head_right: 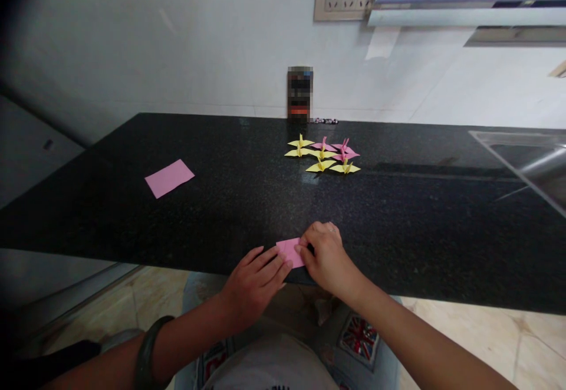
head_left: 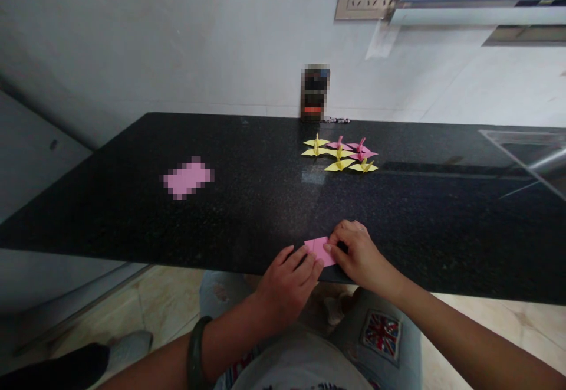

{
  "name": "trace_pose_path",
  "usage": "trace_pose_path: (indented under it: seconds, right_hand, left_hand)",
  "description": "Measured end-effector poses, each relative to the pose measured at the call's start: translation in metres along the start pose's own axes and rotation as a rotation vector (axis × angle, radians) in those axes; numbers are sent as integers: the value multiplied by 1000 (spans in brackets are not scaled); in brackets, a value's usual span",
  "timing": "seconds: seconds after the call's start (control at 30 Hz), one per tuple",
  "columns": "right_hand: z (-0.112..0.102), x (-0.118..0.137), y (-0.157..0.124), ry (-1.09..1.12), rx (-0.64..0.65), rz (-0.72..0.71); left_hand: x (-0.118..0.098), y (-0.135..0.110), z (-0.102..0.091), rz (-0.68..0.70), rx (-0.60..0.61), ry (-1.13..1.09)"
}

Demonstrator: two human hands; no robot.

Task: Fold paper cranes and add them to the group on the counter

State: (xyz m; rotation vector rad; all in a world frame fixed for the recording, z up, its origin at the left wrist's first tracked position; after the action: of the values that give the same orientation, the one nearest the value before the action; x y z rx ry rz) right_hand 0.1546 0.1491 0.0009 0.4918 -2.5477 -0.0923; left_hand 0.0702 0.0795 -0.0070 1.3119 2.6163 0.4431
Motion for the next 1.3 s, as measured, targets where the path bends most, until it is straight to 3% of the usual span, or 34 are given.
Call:
trace_pose_path:
  seconds: [0.13, 0.23, 0.33, 0.4, 0.57, 0.73, 0.83, 0.93, 1.1, 1.2, 1.3]
  right_hand:
    - [-8, 2, -3, 7, -40, 13]
    - [-18, 16, -11, -40, -58, -68]
    - [-10, 40, -22, -207, 50, -272]
    - [-3, 44, -26, -298, 113, -320]
    - [0, 26, -27, -417, 104, -197]
    - [4, 28, -32, -440, 138, -286]
    - [-12, 13, -22, -471, 54, -156]
    - [-17, 17, -18, -381, 66, -223]
    - [-15, 36, -35, -177, 107, -355]
    - [-20, 33, -42, -39, 70, -296]
    - [-28, 27, -39, 192, 14, -167]
  left_hand:
    - [0, 0, -1, -13, -19, -1]
    - [1, 1, -3, -24, -37, -6]
    - [1, 1, -4, -28, -47, -11]
    - [0, 1, -4, -27, -45, -18]
    - [1, 0, -3, -33, -43, -18]
    - [2, -1, -3, -49, -46, -36]
    - [2, -1, -3, -56, -55, -39]
    - [2, -2, -9, -52, -113, -56]
    - [0, -8, -38, -34, -287, -196]
    - [16, -6, -49, -211, -335, -433]
    - [51, -13, -33, -684, -337, -851]
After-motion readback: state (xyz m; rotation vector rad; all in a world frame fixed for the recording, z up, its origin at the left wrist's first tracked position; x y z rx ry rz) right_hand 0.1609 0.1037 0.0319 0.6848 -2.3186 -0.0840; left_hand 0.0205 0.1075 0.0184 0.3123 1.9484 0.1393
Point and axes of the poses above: each hand's wrist, its own y-axis towards the middle knuckle, its own z-axis out of the palm, x = y × z, the point moved 10 cm from there along y, towards the middle knuckle, and after that the axes turned 1 degree about -y, right-handed, at the moved point
